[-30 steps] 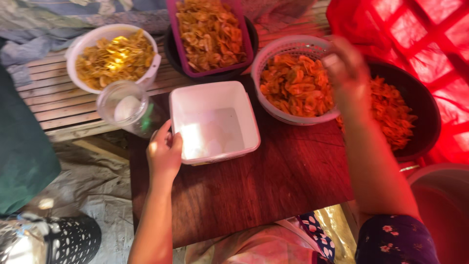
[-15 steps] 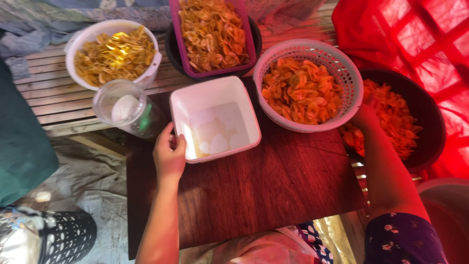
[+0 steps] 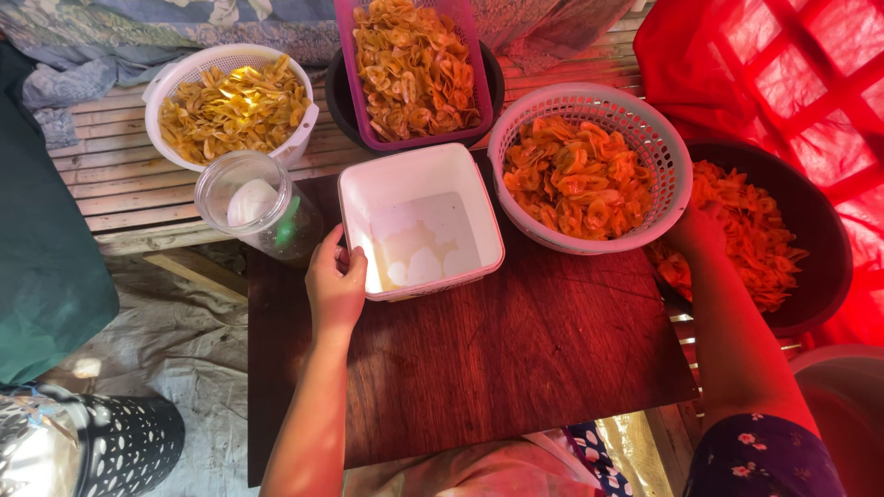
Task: The person transfers food items into containers by hand and using a scoop.
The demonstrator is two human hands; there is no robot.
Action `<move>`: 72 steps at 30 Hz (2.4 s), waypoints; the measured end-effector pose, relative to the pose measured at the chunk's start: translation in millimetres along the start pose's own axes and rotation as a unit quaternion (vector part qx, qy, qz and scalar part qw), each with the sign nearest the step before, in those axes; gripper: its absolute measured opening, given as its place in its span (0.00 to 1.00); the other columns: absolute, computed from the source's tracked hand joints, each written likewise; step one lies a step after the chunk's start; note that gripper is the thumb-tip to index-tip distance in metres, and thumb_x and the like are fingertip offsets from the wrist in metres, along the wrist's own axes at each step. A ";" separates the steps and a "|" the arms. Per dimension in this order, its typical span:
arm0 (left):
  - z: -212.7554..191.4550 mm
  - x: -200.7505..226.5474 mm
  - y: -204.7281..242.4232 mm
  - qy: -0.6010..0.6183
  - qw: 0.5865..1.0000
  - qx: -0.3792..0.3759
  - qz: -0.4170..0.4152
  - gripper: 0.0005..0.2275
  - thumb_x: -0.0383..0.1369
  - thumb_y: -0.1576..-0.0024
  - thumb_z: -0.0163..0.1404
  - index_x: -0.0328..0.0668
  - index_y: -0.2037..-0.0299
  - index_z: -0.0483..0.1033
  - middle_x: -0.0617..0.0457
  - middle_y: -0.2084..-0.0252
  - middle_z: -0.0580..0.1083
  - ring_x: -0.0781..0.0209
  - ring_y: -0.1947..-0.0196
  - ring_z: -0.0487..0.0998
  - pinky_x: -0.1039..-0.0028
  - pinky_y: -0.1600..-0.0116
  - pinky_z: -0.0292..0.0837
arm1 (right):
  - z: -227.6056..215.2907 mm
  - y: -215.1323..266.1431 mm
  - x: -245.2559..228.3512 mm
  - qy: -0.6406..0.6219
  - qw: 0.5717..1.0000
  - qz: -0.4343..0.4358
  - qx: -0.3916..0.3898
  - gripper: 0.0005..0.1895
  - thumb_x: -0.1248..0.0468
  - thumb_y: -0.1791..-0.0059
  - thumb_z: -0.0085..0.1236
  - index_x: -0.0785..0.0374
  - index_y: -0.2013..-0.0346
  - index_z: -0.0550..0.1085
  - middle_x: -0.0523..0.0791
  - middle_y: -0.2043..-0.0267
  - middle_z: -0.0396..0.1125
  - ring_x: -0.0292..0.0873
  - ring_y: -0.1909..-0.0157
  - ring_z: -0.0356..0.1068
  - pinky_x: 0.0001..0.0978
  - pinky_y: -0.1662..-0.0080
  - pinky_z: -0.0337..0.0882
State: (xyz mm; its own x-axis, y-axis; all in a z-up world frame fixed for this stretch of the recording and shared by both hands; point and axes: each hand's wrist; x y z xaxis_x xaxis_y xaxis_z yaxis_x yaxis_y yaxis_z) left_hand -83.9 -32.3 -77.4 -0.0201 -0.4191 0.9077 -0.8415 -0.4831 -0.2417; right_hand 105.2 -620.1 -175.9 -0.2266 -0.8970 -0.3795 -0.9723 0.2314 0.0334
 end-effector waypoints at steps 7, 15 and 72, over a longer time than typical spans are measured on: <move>3.8 4.7 0.6 0.003 1.000 -0.004 0.002 0.20 0.28 0.44 0.55 0.34 0.40 0.74 0.55 0.66 0.70 0.68 0.71 0.70 0.76 0.63 0.71 | 8.4 3.3 -1.0 -0.016 1.000 0.002 0.007 0.38 0.43 0.56 0.62 0.50 0.34 0.69 0.53 0.42 0.71 0.60 0.31 0.60 0.52 0.39 0.64; 3.4 3.1 -0.1 0.014 1.000 -0.008 0.005 0.21 0.28 0.44 0.55 0.33 0.39 0.73 0.56 0.65 0.71 0.68 0.70 0.71 0.76 0.62 0.71 | 14.3 12.0 1.0 -0.005 0.999 -0.004 0.040 0.32 0.49 0.56 0.64 0.53 0.38 0.73 0.50 0.47 0.74 0.58 0.37 0.64 0.49 0.44 0.67; 13.4 -12.6 -1.2 0.040 0.997 0.036 0.048 0.19 0.30 0.42 0.56 0.33 0.40 0.75 0.53 0.66 0.73 0.65 0.68 0.73 0.72 0.60 0.72 | 12.0 143.8 -389.0 -0.444 0.855 -0.203 -0.172 0.20 0.46 0.48 0.58 0.56 0.52 0.78 0.46 0.55 0.73 0.40 0.53 0.71 0.35 0.50 0.70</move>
State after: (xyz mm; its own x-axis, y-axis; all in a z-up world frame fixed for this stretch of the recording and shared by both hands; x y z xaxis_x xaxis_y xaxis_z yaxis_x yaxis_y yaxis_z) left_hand -75.4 -36.7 -93.2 -0.1448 -0.4052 0.9027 -0.7921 -0.4992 -0.3512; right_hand 54.2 -233.3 -34.6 0.1183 -0.2015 -0.9723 -0.9546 -0.2927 -0.0555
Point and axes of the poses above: each hand's wrist, its own y-axis away from the middle knuckle, its own z-axis out of the palm, x = y × z
